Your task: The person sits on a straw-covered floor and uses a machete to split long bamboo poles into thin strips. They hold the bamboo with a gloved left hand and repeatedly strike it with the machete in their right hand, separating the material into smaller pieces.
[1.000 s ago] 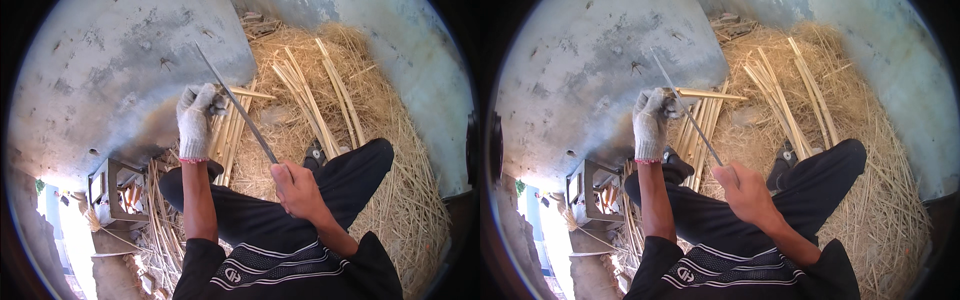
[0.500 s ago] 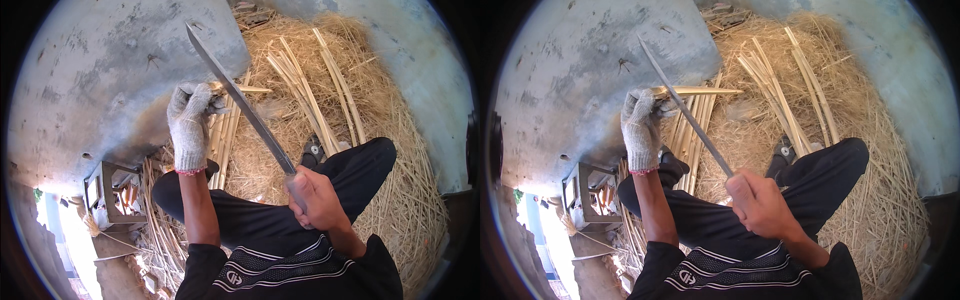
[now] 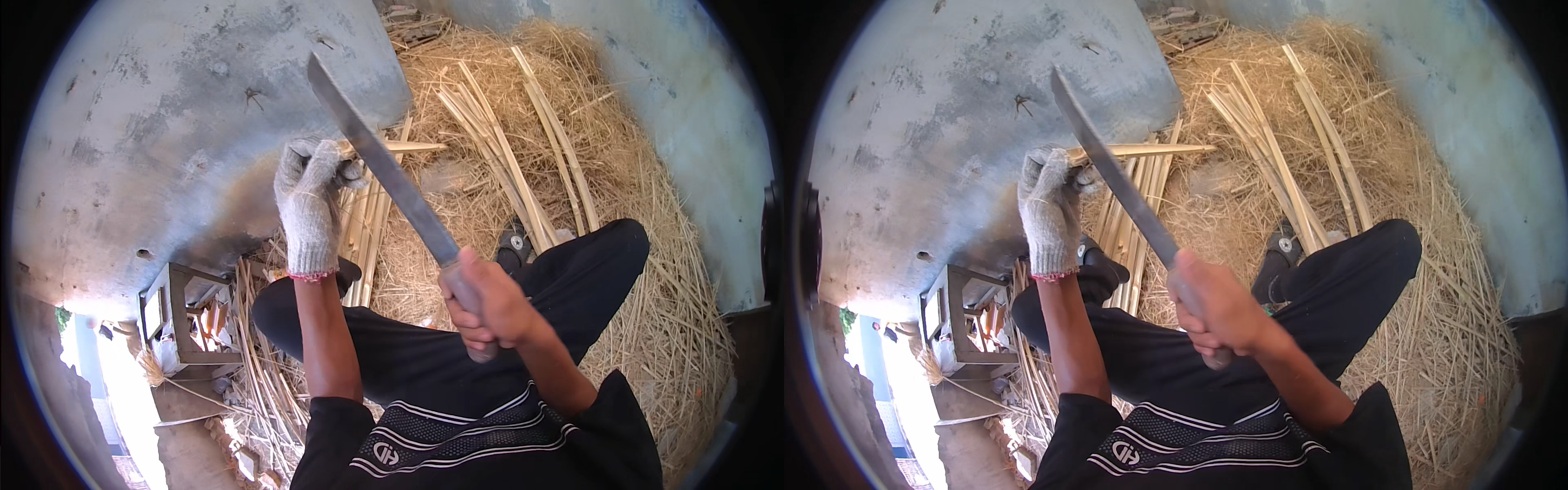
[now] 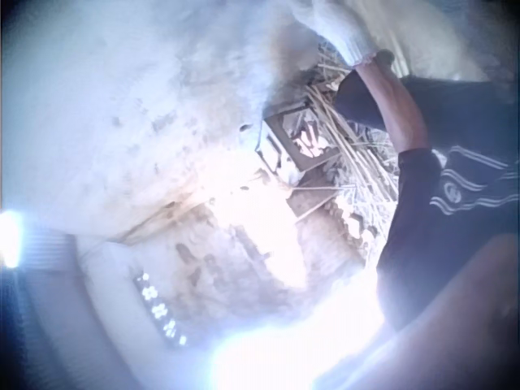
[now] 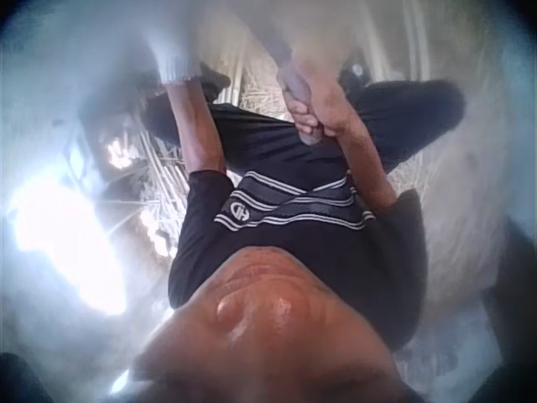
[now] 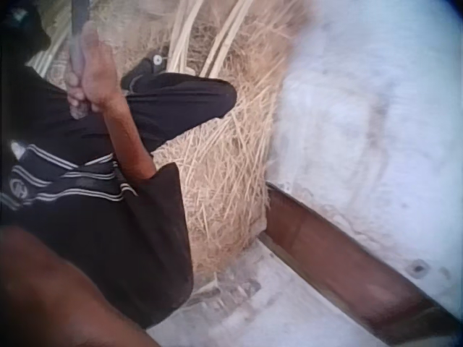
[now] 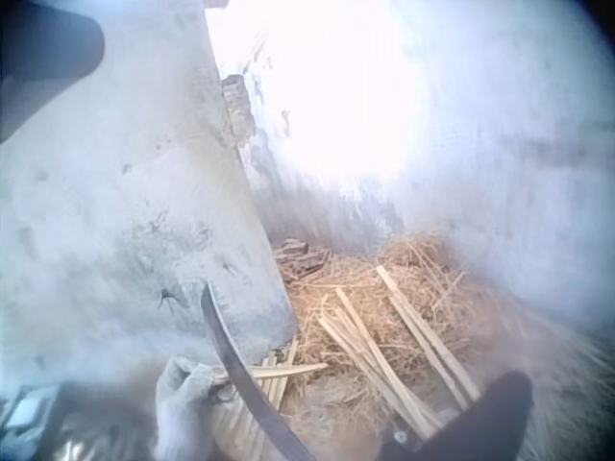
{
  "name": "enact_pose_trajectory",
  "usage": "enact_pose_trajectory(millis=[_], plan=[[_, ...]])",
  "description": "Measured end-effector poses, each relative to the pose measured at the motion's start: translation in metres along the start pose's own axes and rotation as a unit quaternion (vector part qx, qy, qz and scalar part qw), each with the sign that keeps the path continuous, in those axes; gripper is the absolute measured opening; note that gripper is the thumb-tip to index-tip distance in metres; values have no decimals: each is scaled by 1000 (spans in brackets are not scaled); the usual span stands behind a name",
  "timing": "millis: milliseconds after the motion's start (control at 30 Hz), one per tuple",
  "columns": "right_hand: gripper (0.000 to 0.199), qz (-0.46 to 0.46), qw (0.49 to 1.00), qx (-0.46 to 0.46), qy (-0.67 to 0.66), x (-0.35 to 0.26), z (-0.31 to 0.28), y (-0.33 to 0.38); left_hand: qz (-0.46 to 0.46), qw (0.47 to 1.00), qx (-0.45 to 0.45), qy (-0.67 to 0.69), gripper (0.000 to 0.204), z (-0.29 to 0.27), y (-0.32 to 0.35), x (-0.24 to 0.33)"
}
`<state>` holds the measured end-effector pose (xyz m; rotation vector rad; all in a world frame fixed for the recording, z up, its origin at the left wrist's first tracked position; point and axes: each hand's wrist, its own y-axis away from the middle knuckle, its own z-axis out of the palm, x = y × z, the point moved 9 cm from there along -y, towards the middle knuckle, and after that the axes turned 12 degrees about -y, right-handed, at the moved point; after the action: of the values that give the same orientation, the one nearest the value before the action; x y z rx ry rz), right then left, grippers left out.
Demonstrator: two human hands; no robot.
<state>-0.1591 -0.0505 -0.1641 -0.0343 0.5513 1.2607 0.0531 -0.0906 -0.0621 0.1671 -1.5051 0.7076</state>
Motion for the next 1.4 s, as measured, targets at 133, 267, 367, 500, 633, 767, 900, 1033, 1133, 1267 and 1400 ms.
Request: enact_pose_trajectory(millis=[133,267,367,500,633,767,900,1033,1133,1267,1400], plan=[[46,-147,961,65,224,-36,27,22,15,999,35,12,7,-6,0,0],[41,-444,791,26,420,-62,70,55,2,998,53,45,6,-13,4,-3],[38,-287,743,196,572,-45,18,14,20,996,62,68,7,-13,1,0],[34,-298,720,229,584,-52,-49,9,20,997,40,55,9,-6,-1,-1],[31,-217,826,225,468,-46,-34,31,26,999,38,30,7,5,-4,0],[32,-400,800,65,442,-57,46,56,16,997,55,45,8,-2,-2,0],[36,-277,796,172,509,-51,20,23,35,998,28,46,8,-1,-4,-5],[34,-289,795,166,506,-47,34,31,18,999,23,34,8,-4,-1,-5],[36,-333,795,115,493,-61,56,41,30,999,40,17,9,-7,-8,1],[41,-372,783,111,485,-55,52,42,24,997,60,30,9,-4,-1,1],[44,-299,786,166,515,-53,29,23,42,995,42,76,8,-12,-2,-10]])
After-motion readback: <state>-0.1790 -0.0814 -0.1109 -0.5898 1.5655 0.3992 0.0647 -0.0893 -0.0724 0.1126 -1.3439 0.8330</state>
